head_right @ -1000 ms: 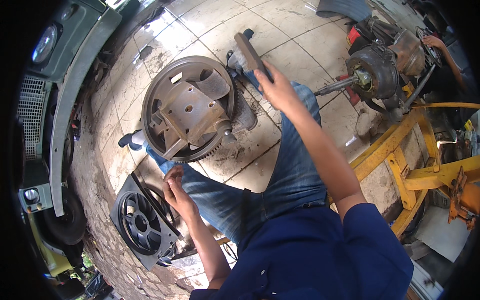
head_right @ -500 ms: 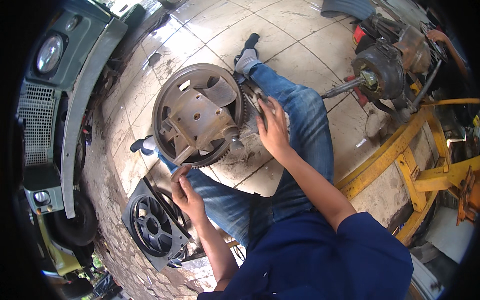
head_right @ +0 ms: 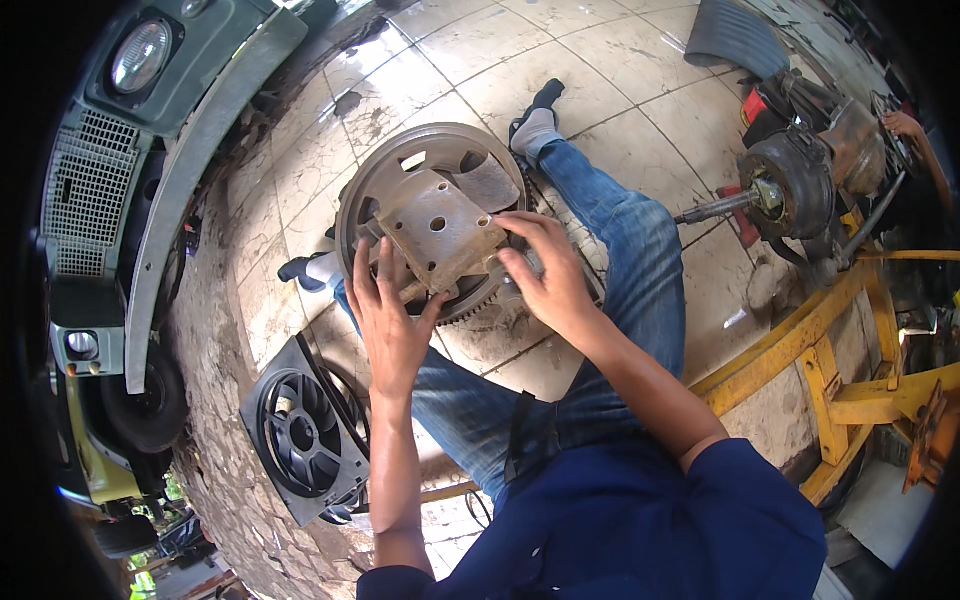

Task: The person sits on the floor and cleans a brake assembly using a wire brush and sandpaper. They scrub the metal surfaces and then sand the flat areas to remove rust and debris.

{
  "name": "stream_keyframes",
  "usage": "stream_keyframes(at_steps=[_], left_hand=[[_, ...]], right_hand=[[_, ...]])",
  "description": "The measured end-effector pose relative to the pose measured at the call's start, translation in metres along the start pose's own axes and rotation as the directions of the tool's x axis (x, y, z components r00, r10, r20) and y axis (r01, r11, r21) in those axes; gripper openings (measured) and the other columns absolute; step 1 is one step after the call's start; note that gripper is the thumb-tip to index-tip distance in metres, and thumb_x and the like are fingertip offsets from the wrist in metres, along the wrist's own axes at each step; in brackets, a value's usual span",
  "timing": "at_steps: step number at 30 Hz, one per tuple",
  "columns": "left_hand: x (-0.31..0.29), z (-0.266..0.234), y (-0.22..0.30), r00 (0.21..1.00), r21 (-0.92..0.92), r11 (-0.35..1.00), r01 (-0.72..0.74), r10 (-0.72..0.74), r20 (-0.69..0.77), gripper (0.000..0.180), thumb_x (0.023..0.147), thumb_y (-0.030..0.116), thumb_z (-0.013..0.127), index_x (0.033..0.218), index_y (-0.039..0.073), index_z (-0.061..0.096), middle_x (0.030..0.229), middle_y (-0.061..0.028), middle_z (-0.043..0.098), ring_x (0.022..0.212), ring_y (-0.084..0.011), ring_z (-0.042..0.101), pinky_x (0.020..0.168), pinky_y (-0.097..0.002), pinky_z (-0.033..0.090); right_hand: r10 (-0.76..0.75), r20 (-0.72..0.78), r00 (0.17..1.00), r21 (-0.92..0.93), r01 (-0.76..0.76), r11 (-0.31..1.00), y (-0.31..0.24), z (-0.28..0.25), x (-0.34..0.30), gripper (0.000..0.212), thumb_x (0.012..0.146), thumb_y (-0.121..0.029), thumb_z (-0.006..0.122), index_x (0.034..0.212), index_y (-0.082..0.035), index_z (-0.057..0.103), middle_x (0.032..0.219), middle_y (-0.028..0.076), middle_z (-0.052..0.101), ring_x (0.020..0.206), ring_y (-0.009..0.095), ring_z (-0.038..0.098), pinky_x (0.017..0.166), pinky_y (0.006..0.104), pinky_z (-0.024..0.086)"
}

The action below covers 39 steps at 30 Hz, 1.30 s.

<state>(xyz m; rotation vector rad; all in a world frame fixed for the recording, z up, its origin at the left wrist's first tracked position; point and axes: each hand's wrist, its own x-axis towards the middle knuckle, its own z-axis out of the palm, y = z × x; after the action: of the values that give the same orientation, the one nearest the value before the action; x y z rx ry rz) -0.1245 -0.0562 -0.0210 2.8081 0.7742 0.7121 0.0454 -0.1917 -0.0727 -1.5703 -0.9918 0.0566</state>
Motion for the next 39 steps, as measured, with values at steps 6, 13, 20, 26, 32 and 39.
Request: stream_keyframes(at_steps=[6, 13, 20, 26, 32, 39], left_hand=[[0.044, -0.011, -0.011, 0.828, 0.067, 0.846, -0.528, 0.496, 0.26, 0.056, 0.083, 0.028, 0.072, 0.135, 0.015, 0.057, 0.136, -0.0043, 0.056, 0.133, -0.023, 0.048, 0.117, -0.0575, 0.025], [0.075, -0.024, -0.017, 0.805, 0.049, 0.804, -0.593, 0.589, 0.072, 0.042, 0.08, 0.018, 0.075, 0.121, 0.012, 0.066, 0.116, -0.008, 0.069, 0.104, -0.0224, 0.067, 0.1, -0.0478, 0.05], [0.168, -0.037, -0.083, 0.959, -0.022, 0.987, -0.159, 0.149, -0.239, 0.023, 0.094, 0.017, 0.065, 0.113, 0.005, 0.069, 0.1, -0.0181, 0.071, 0.088, -0.0315, 0.072, 0.077, -0.0383, 0.055], [0.183, -0.008, -0.202, 0.951, -0.057, 0.976, 0.212, -0.219, -0.217, 0.028, 0.096, 0.02, 0.059, 0.116, 0.004, 0.069, 0.102, -0.0203, 0.072, 0.095, -0.0328, 0.07, 0.083, -0.0403, 0.053], [0.173, 0.024, -0.217, 0.891, -0.178, 0.91, 0.375, -0.406, -0.2, 0.029, 0.096, 0.021, 0.058, 0.116, 0.004, 0.069, 0.101, -0.0192, 0.072, 0.093, -0.0316, 0.07, 0.083, -0.0386, 0.053], [0.13, 0.032, -0.207, 0.807, -0.438, 0.832, 0.342, -0.499, -0.317, 0.037, 0.098, 0.021, 0.057, 0.13, 0.003, 0.059, 0.123, -0.0175, 0.065, 0.113, -0.0269, 0.062, 0.095, -0.0372, 0.048]], right_hand=[[0.254, -0.083, 0.964, 0.22, -0.231, 0.948, 0.024, -0.001, -0.033, 0.026, 0.102, -0.011, 0.05, 0.125, -0.002, 0.058, 0.123, 0.012, 0.06, 0.116, 0.021, 0.058, 0.098, 0.0328, 0.045], [0.36, -0.099, 0.928, 0.235, -0.33, 0.914, 0.054, -0.007, -0.064, 0.027, 0.102, -0.009, 0.047, 0.125, 0.001, 0.058, 0.12, 0.012, 0.06, 0.109, 0.019, 0.06, 0.093, 0.0317, 0.047], [0.352, -0.069, 0.934, 0.242, -0.326, 0.914, 0.067, 0.002, -0.067, 0.028, 0.102, -0.01, 0.047, 0.126, 0.001, 0.057, 0.114, 0.014, 0.061, 0.098, 0.02, 0.066, 0.087, 0.0312, 0.05], [0.37, -0.002, 0.929, 0.275, -0.355, 0.893, 0.076, 0.011, -0.081, 0.029, 0.102, -0.01, 0.047, 0.128, 0.001, 0.056, 0.113, 0.014, 0.061, 0.096, 0.02, 0.065, 0.086, 0.0313, 0.051], [0.453, 0.004, 0.892, 0.333, -0.428, 0.84, 0.072, 0.003, -0.079, 0.03, 0.102, -0.008, 0.046, 0.13, 0.002, 0.054, 0.114, 0.012, 0.06, 0.096, 0.018, 0.063, 0.089, 0.031, 0.049], [0.174, -0.137, 0.975, 0.157, -0.152, 0.976, 0.029, -0.008, -0.014, 0.027, 0.098, -0.002, 0.052, 0.124, -0.001, 0.06, 0.113, 0.012, 0.062, 0.103, 0.019, 0.061, 0.092, 0.031, 0.047]])
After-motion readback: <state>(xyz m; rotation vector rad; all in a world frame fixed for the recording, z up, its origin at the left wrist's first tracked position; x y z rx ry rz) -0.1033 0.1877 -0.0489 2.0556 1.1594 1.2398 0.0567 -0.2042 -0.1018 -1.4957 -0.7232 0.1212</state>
